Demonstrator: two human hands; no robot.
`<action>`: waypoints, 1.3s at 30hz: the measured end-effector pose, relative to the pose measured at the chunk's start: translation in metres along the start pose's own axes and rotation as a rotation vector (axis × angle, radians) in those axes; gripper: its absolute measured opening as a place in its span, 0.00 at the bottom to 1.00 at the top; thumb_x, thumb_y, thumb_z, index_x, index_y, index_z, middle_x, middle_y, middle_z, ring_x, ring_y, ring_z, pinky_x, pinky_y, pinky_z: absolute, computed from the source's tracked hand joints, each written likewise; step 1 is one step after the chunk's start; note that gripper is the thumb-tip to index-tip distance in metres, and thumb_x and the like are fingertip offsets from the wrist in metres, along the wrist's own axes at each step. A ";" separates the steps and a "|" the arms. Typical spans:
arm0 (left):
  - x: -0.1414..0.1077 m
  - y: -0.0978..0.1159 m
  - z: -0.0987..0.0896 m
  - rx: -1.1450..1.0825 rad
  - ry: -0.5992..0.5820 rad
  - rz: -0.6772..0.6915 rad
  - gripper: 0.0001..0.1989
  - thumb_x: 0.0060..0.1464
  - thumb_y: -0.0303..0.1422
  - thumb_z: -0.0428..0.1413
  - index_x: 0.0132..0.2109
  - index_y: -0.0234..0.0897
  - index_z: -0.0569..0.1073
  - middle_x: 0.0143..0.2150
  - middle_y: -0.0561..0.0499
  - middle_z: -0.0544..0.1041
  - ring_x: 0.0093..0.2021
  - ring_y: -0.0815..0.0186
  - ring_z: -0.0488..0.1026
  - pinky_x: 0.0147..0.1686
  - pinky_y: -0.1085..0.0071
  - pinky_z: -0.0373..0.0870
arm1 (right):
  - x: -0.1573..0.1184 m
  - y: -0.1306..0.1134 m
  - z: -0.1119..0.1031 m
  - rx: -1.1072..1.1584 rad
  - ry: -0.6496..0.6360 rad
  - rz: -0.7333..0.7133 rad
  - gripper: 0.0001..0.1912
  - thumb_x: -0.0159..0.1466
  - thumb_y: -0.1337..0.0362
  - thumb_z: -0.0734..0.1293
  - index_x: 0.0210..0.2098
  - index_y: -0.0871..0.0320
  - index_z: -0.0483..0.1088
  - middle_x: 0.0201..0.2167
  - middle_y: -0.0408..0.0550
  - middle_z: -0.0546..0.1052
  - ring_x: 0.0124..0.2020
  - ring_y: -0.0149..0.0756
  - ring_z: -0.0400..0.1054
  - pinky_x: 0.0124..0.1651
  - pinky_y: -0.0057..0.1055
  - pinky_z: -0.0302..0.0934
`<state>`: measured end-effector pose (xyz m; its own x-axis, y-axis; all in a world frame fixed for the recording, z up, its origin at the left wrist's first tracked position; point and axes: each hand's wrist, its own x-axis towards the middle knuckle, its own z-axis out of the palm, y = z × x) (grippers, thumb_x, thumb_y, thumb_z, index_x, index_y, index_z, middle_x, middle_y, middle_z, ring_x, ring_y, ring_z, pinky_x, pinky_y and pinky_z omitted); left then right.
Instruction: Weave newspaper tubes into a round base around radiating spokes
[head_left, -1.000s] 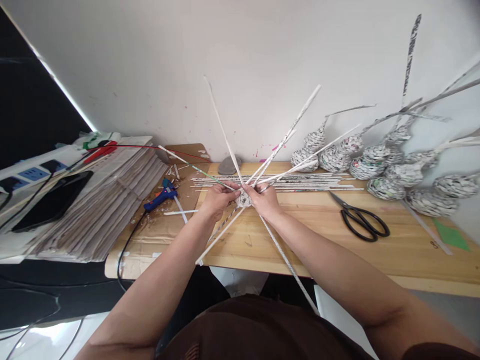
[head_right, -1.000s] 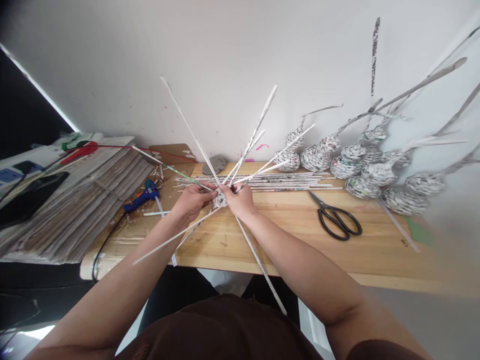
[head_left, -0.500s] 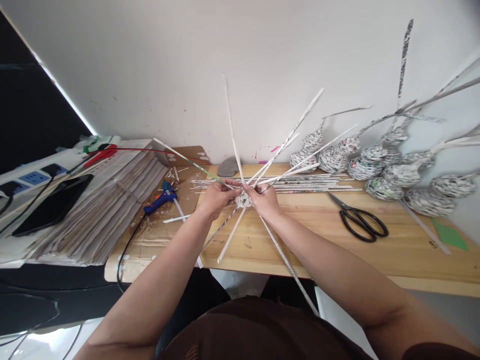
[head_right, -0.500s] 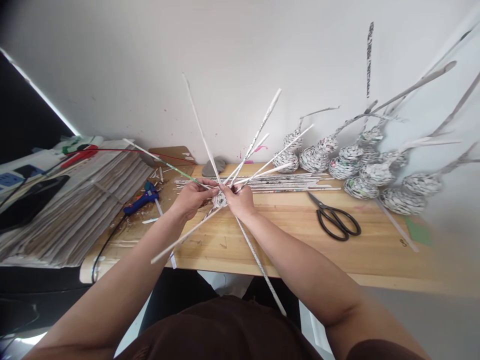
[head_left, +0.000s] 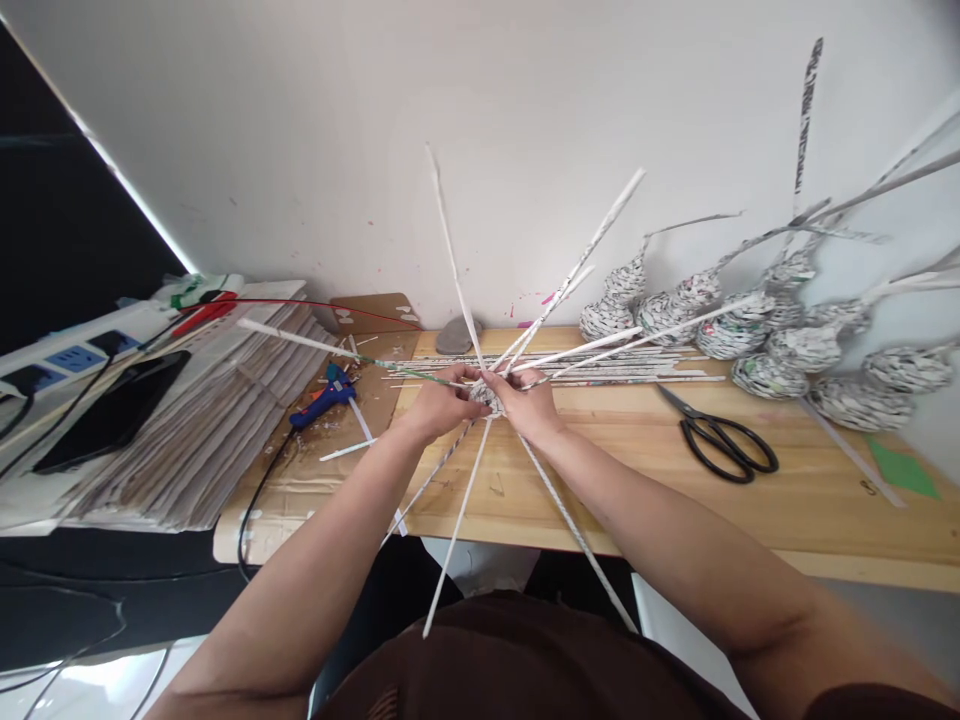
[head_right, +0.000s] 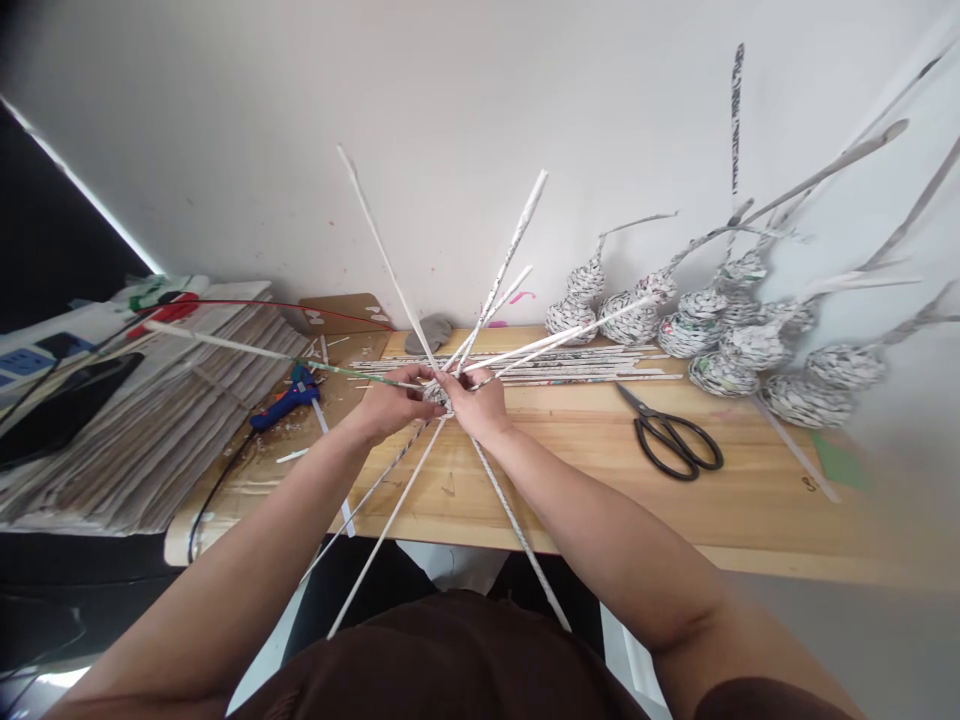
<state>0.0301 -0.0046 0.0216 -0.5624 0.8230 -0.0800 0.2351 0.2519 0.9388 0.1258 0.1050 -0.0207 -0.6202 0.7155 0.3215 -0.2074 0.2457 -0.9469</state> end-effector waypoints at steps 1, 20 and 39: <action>0.000 0.000 0.000 -0.002 0.010 0.005 0.23 0.31 0.26 0.67 0.40 0.36 0.72 0.17 0.60 0.69 0.19 0.72 0.64 0.21 0.75 0.62 | 0.000 0.000 0.000 0.001 -0.006 0.003 0.16 0.56 0.50 0.69 0.25 0.57 0.70 0.23 0.44 0.75 0.26 0.35 0.70 0.31 0.30 0.63; 0.006 -0.003 0.012 -0.413 0.192 0.126 0.19 0.32 0.38 0.72 0.32 0.33 0.78 0.27 0.52 0.76 0.24 0.70 0.69 0.23 0.74 0.64 | 0.003 0.006 0.001 0.239 -0.092 0.045 0.12 0.52 0.57 0.74 0.32 0.57 0.73 0.24 0.42 0.75 0.26 0.33 0.67 0.32 0.30 0.62; 0.007 -0.009 0.004 -0.147 0.185 0.273 0.15 0.37 0.35 0.69 0.32 0.36 0.75 0.28 0.52 0.75 0.28 0.68 0.70 0.29 0.72 0.66 | 0.005 0.003 0.002 0.253 0.017 0.098 0.14 0.49 0.54 0.73 0.26 0.57 0.71 0.22 0.42 0.74 0.25 0.33 0.67 0.31 0.30 0.62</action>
<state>0.0277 0.0008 0.0117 -0.6319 0.7403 0.2295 0.2870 -0.0515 0.9565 0.1207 0.1077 -0.0223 -0.6340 0.7395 0.2262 -0.3307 0.0052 -0.9437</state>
